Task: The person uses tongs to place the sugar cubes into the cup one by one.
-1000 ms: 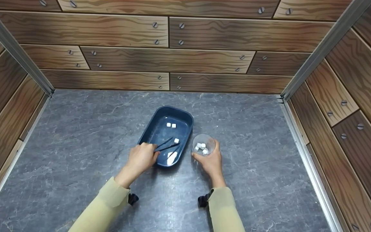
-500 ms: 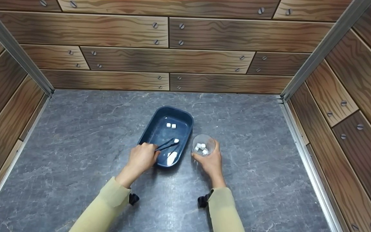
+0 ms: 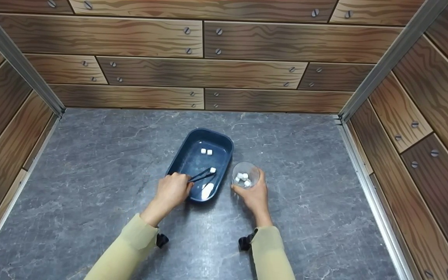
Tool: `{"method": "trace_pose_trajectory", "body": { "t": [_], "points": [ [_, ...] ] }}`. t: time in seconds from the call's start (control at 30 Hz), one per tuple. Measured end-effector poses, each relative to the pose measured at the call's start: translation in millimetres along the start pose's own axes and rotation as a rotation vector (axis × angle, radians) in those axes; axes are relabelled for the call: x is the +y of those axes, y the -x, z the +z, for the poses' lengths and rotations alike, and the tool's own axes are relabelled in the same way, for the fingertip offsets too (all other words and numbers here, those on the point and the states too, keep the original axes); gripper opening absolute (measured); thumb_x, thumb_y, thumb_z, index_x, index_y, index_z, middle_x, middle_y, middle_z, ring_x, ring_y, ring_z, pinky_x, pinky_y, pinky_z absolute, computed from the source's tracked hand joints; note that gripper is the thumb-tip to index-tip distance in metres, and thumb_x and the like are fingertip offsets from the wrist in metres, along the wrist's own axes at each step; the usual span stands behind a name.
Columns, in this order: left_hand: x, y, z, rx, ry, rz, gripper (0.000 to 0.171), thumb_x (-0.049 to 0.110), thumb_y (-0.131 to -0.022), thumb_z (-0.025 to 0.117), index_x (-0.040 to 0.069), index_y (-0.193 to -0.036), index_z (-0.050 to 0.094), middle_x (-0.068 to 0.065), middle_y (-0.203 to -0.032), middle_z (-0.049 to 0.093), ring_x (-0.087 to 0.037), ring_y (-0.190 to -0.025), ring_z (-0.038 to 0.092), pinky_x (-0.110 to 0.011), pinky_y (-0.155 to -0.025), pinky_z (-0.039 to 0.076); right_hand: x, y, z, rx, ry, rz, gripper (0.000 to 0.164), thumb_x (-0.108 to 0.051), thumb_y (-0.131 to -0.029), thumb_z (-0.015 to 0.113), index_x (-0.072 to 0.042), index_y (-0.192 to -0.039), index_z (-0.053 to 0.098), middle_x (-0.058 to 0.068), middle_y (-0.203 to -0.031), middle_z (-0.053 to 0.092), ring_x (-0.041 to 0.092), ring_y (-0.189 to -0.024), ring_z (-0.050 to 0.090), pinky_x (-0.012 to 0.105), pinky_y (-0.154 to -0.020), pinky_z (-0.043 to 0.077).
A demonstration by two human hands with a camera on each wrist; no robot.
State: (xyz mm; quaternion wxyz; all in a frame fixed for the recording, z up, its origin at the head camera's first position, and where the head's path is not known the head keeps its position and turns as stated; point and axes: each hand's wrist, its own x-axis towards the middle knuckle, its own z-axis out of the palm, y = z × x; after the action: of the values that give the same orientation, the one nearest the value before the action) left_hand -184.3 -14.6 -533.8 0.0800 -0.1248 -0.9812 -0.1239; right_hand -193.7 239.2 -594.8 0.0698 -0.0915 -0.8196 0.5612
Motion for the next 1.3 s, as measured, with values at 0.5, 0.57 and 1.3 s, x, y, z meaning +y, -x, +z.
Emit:
{"method": "trace_pose_trajectory", "body": {
  "t": [0.5,0.57,1.3],
  "points": [
    [-0.5,-0.8,2.0,-0.008,-0.005,0.001,0.021,0.025,-0.089,0.071,0.010,-0.074,0.073,-0.008,-0.067,0.066,-0.029,-0.058,0.064,-0.043,-0.046,0.049,-1.5,1.6,0.0,0.010,0.022,-0.003,0.089,-0.008,-0.067,0.088,0.003,-0.139,0.036,0.024,-0.139,0.046,0.034,-0.130,0.042,0.043,-0.110,0.026],
    [-1.0,-0.8,2.4,-0.009,-0.002,0.001,0.021,0.024,-0.089,0.070,0.009,-0.074,0.073,-0.008,-0.067,0.066,-0.029,-0.058,0.064,-0.043,-0.046,0.049,-1.4,1.8,-0.1,0.007,0.023,-0.001,0.089,-0.008,-0.068,0.088,0.003,-0.139,0.036,0.025,-0.139,0.046,0.035,-0.130,0.041,0.043,-0.111,0.026],
    [-5.1,3.5,1.1,0.022,0.022,0.000,0.022,0.022,-0.088,0.071,0.008,-0.071,0.071,-0.010,-0.065,0.066,-0.031,-0.057,0.064,-0.045,-0.046,0.049,-3.0,1.5,0.0,-0.003,-0.025,-0.002,0.088,-0.005,-0.069,0.087,0.003,-0.140,0.035,0.025,-0.140,0.045,0.034,-0.131,0.041,0.040,-0.111,0.026]
  ]
}}
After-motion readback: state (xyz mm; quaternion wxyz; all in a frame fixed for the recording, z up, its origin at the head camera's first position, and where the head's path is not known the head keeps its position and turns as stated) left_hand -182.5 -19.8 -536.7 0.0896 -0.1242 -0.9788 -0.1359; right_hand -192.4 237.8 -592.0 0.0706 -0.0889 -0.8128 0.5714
